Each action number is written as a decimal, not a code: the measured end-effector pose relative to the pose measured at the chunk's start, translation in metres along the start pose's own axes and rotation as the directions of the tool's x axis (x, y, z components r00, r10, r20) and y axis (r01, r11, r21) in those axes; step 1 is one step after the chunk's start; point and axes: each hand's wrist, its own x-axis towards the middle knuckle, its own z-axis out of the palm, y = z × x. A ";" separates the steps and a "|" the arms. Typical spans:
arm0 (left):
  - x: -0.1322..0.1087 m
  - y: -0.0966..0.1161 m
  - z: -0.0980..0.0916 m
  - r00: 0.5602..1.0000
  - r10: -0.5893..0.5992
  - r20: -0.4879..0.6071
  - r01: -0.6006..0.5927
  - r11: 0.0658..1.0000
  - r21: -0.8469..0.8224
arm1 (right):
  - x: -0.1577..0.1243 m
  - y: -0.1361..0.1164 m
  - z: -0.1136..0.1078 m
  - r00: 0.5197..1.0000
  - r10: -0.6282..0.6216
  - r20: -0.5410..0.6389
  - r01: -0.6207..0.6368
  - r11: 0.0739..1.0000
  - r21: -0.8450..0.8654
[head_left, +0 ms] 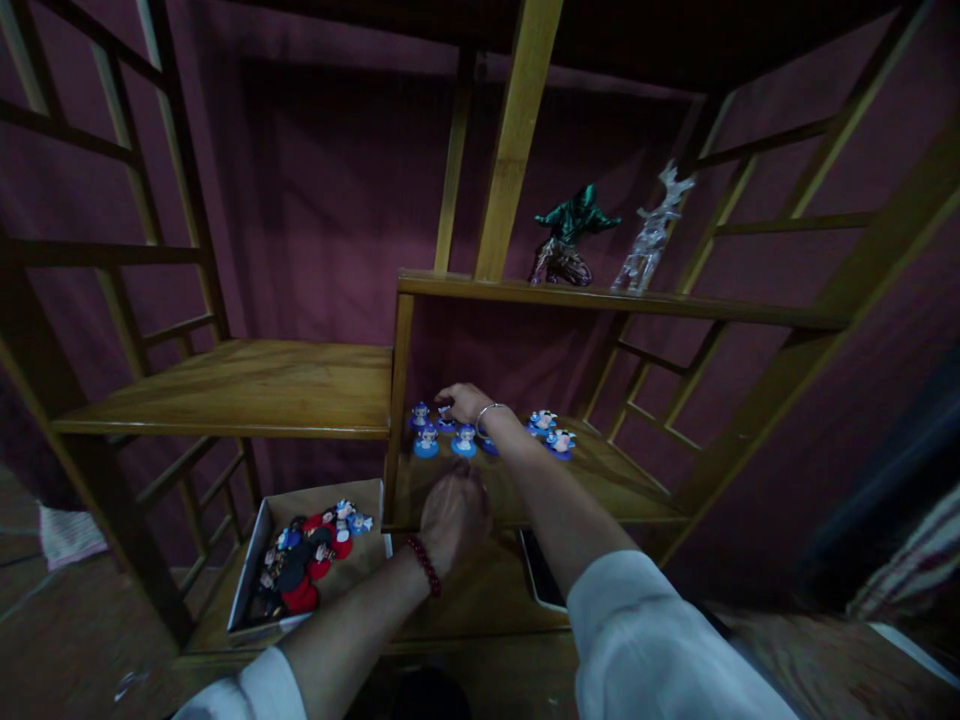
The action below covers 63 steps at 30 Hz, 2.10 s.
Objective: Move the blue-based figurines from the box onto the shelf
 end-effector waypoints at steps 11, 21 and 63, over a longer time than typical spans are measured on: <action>0.001 -0.003 0.004 1.000 0.000 0.002 0.000 1.000 -0.012 | 0.006 0.002 0.006 0.998 -0.050 0.034 0.053 0.995 -0.085; 0.001 -0.006 0.008 0.999 0.036 0.005 -0.037 0.999 0.028 | 0.009 0.006 0.010 0.998 -0.052 0.027 0.053 0.997 -0.061; 0.000 -0.010 0.018 0.994 0.086 -0.068 -0.082 0.995 0.056 | -0.046 0.015 -0.038 0.952 0.142 -0.272 -0.133 0.990 0.051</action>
